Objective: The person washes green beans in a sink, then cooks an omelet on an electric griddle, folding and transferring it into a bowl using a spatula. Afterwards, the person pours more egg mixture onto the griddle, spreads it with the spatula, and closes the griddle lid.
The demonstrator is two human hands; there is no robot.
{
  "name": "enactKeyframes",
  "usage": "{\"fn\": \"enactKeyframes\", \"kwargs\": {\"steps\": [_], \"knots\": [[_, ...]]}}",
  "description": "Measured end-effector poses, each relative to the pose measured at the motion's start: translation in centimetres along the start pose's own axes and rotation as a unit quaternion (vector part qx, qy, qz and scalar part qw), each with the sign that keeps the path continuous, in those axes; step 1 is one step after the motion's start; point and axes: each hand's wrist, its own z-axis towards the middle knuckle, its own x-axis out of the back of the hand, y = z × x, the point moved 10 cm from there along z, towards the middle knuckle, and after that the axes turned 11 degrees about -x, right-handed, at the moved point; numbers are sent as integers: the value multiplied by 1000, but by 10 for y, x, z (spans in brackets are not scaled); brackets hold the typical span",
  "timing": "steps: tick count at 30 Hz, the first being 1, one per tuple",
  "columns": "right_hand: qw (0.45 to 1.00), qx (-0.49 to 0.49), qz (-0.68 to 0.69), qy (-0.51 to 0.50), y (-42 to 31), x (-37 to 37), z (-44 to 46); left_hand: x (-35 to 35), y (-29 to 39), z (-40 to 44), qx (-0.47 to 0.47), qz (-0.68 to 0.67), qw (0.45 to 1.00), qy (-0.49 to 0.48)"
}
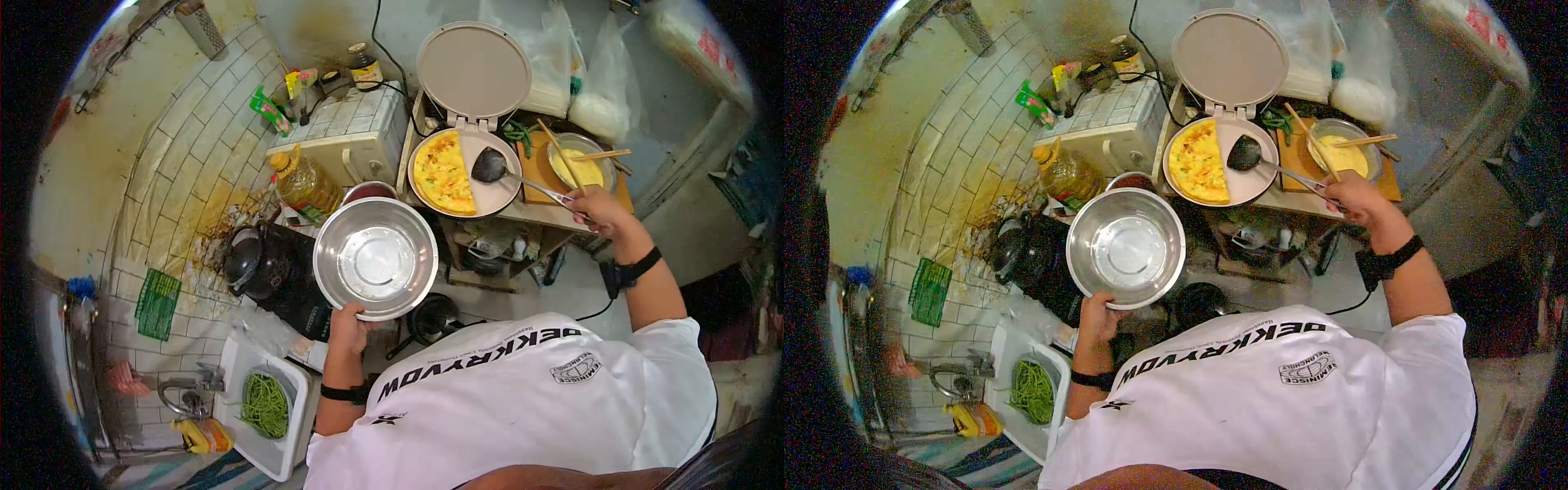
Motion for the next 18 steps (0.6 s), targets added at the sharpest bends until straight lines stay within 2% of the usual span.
{"fn": "enactKeyframes", "kwargs": {"steps": [5,8,11,16,18], "knots": [[991,-97,68,-57,23,-4,3,2,-2,23,15,17,999,-31],[977,-129,131,-111,39,-20,26,4,0,23,0,17,1000,13],[974,-101,170,-107,42,-26,43,0,-9,29,22,6,1000,-11],[974,-43,74,-207,36,-30,44,-20,1,15,10,47,999,23],[979,-40,70,-186,30,-14,35,-21,-3,16,6,28,999,30]]}}
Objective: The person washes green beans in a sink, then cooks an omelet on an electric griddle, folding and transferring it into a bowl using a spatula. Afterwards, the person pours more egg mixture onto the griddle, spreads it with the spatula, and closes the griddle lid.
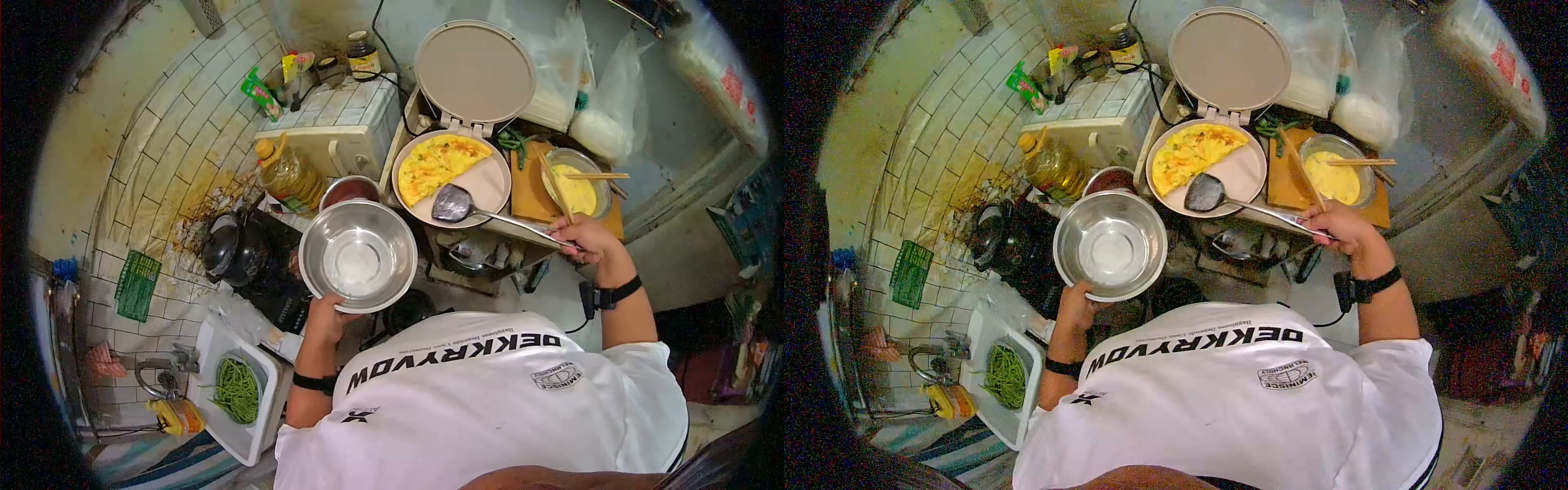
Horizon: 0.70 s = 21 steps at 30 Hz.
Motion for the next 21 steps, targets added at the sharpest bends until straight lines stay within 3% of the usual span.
{"fn": "enactKeyframes", "kwargs": {"steps": [2,4,7,11,21], "knots": [[1000,2,-2,22,-4,9,-18,-5,1,-3,0,-17,1000,6],[994,22,94,53,-5,25,-29,-11,10,-11,-8,-3,1000,13],[991,13,131,28,6,41,-24,-6,-1,-5,8,-18,1000,14],[991,-3,132,-3,6,42,-20,-3,-3,-3,8,26,999,35],[990,-2,137,-30,-15,10,53,-8,-7,2,-11,-31,998,54]]}}
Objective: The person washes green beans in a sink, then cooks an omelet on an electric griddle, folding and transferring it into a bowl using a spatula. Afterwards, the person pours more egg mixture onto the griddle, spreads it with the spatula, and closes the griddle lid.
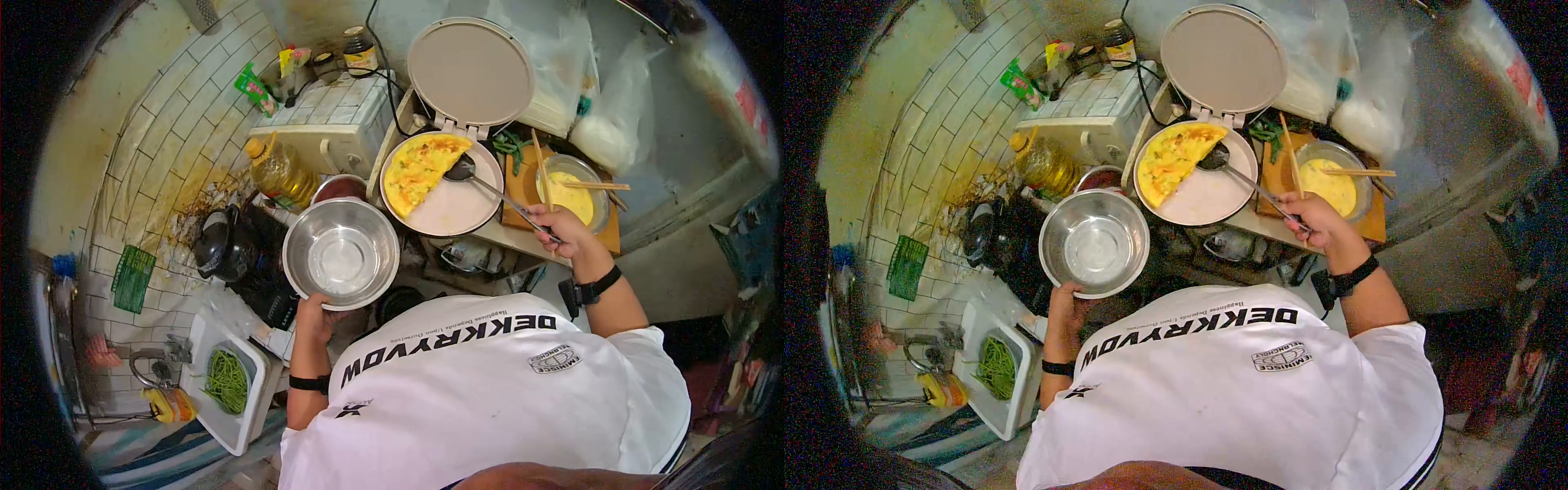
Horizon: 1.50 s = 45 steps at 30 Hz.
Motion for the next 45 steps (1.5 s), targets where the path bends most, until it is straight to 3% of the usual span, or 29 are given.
{"fn": "enactKeyframes", "kwargs": {"steps": [3,13,18,20,22,29,33,41,43,45], "knots": [[997,8,-39,-60,-6,-15,5,-2,5,-3,3,7,1000,5],[997,-26,-3,-73,-2,-31,17,5,-20,3,59,39,997,13],[992,-12,-101,-71,-9,-14,5,-9,-25,10,73,20,997,-7],[996,-31,-70,-49,-1,-14,6,-18,-20,8,69,28,997,3],[992,-54,-41,-106,9,-27,7,-27,-27,14,74,22,997,-29],[987,-67,26,-143,26,-31,25,-39,-37,16,107,12,994,-19],[988,-44,-21,-147,28,-42,13,-48,-41,13,147,28,987,-66],[979,-7,-151,-137,15,-73,-7,-40,-49,10,150,33,987,-51],[960,30,-248,-123,9,-76,-8,-32,-54,7,156,41,986,-41],[952,29,-275,-134,10,-84,-9,-28,-51,7,122,61,990,-42]]}}
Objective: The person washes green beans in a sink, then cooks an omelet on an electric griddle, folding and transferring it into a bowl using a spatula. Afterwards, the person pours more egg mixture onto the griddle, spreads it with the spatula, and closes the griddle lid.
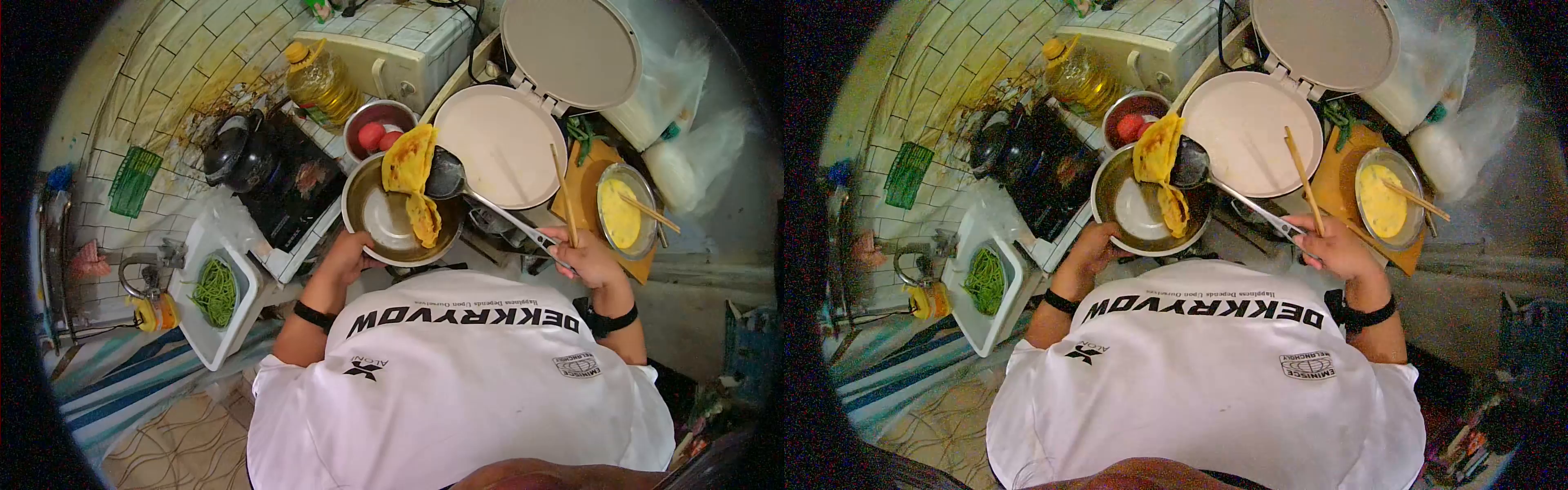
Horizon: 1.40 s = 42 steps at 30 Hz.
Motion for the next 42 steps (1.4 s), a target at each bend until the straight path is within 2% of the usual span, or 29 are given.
{"fn": "enactKeyframes", "kwargs": {"steps": [3,6,9,13,15,19,21,27,30,31,33,35,37,42], "knots": [[999,5,-46,-22,-12,-14,4,-3,12,-9,-40,-3,999,-17],[996,5,-81,-46,-27,-38,6,1,23,-27,-51,-8,998,33],[993,-5,-109,-51,-25,-46,15,12,15,-17,-73,-39,996,17],[984,-2,-150,-91,-35,-76,21,24,9,-20,-32,-71,996,37],[973,0,-216,-82,-44,-80,15,16,29,-29,-72,-89,993,22],[974,9,-225,-29,-62,-59,-7,24,34,-38,-67,-89,993,31],[970,68,-233,15,-80,-50,-26,32,29,-35,-69,-140,987,39],[981,90,-127,115,-92,-25,-56,50,37,-37,-106,-183,976,56],[972,154,-16,177,-81,-2,-50,57,38,-39,-118,-180,976,39],[970,157,-17,185,-73,2,-43,56,41,-42,-119,-180,976,37],[965,112,61,231,-39,25,-26,55,46,-46,-135,-185,972,43],[957,120,66,255,-15,40,-8,57,48,-50,-122,-184,973,61],[950,72,106,285,6,44,-3,54,56,-50,-130,-182,974,47],[946,63,157,276,33,47,16,42,73,-52,-130,-167,977,16]]}}
